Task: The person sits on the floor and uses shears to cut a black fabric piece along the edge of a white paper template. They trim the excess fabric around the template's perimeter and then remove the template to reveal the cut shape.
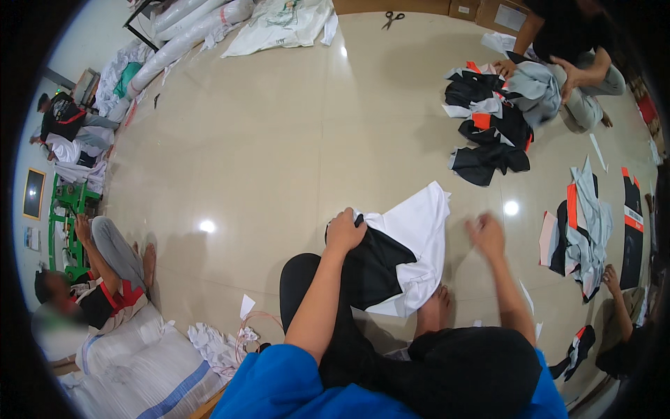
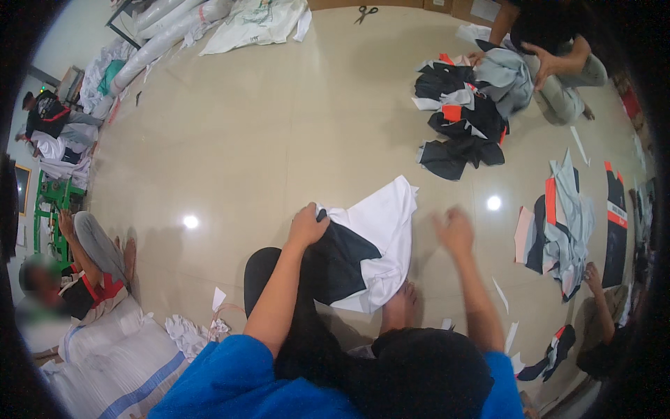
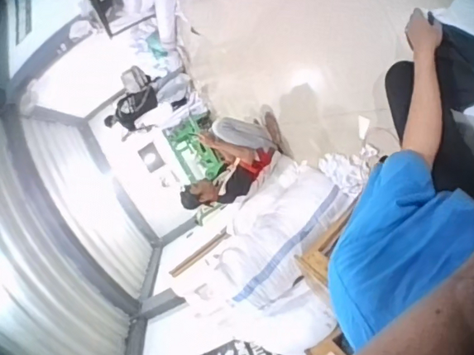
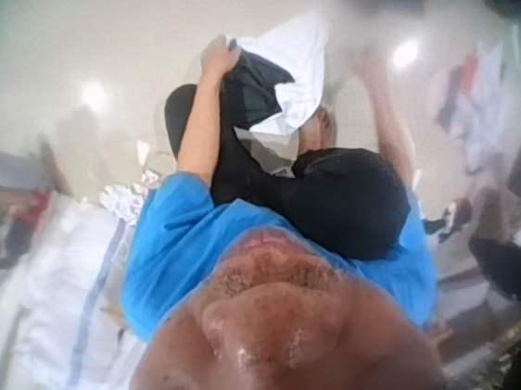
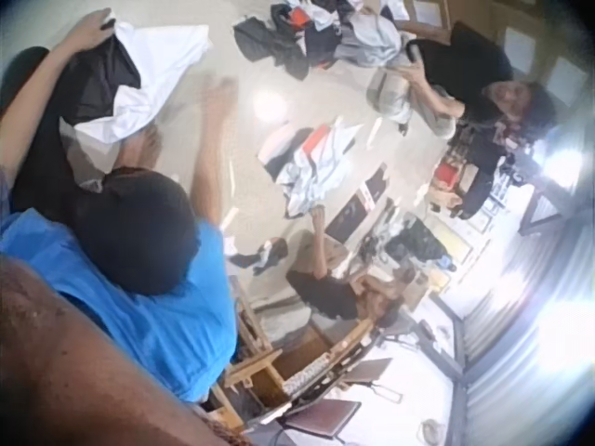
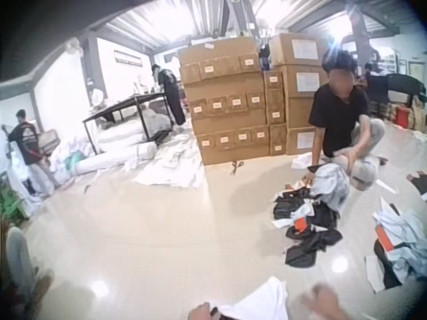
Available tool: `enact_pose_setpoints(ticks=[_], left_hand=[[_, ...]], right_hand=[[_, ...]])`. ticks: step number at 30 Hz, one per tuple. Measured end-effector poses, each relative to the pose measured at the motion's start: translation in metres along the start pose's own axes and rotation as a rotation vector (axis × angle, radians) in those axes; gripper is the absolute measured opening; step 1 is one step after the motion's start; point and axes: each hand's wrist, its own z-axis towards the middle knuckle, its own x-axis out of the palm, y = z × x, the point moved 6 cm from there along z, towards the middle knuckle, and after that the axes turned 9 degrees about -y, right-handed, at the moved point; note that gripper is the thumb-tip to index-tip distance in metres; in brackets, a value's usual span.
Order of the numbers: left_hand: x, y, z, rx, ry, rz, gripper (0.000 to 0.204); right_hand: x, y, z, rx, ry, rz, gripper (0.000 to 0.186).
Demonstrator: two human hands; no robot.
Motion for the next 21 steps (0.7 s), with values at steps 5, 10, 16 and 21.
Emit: enact_pose_setpoints(ticks=[5, 10, 16, 21], left_hand=[[0.006, 0.004, 0.005, -0.02, 0.013, 0.001, 0.057], [-0.022, 0.031, 0.005, -0.032, 0.036, 0.035, 0.059], [-0.041, 0.066, 0.014, -0.152, -0.071, 0.013, 0.059], [-0.047, 0.081, 0.015, -0.23, -0.082, 0.038, 0.065]], right_hand=[[0.011, 0.058, -0.163, -0.299, 0.007, -0.064, 0.051], [0.035, 0.066, -0.138, -0.048, 0.205, 0.349, 0.025], [0.029, 0.083, -0.081, -0.157, 0.185, 0.371, 0.032], [0.014, 0.146, -0.005, -0.594, -0.08, 0.242, 0.057]])
